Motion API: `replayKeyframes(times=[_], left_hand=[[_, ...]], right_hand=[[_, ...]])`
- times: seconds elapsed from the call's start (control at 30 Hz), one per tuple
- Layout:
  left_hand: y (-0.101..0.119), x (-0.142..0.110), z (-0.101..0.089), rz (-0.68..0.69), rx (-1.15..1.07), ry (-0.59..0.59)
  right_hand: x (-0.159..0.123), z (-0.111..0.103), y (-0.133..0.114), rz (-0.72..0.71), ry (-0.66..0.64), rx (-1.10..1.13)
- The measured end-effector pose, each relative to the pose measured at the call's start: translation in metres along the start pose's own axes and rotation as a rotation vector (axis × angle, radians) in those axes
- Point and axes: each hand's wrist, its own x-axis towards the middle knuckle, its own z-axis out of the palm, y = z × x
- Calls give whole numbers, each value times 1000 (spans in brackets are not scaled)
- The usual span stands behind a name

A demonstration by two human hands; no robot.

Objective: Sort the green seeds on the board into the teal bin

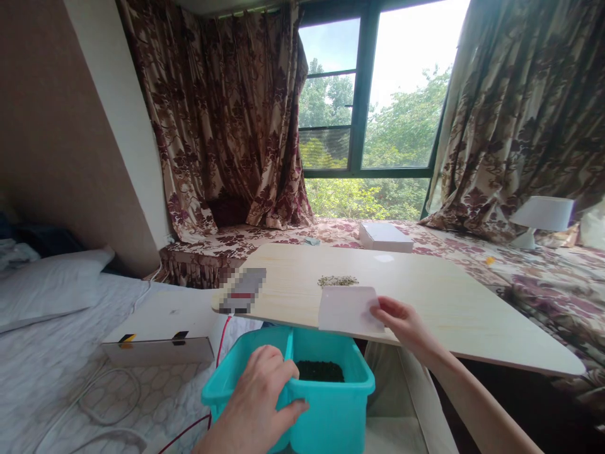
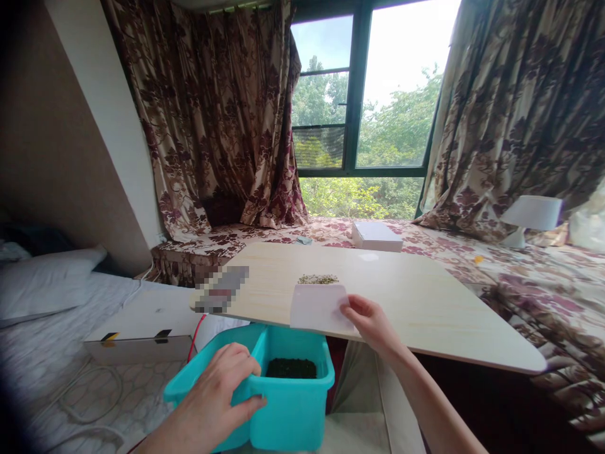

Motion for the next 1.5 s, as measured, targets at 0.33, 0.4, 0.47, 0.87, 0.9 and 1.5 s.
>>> replayKeyframes(times=[0.33, 0.4, 0.47, 0.87, 0.9, 1.5], left_hand=[[35, 26, 39, 306, 55, -47], [38, 30, 48, 343, 57, -41], [38, 32, 54, 362, 54, -27], [35, 29, 46, 318, 48, -6], [37, 29, 43, 305, 46, -28], [40, 25, 23, 188, 2, -39]], right_hand=[[20, -52, 8, -38, 400, -92], [21, -52, 11, -33, 402, -99], [23, -50, 14, -28, 404, -100], [31, -40, 15, 3, 340, -80], [31, -40, 15, -4, 341, -86], [39, -35, 12, -66, 310, -90]])
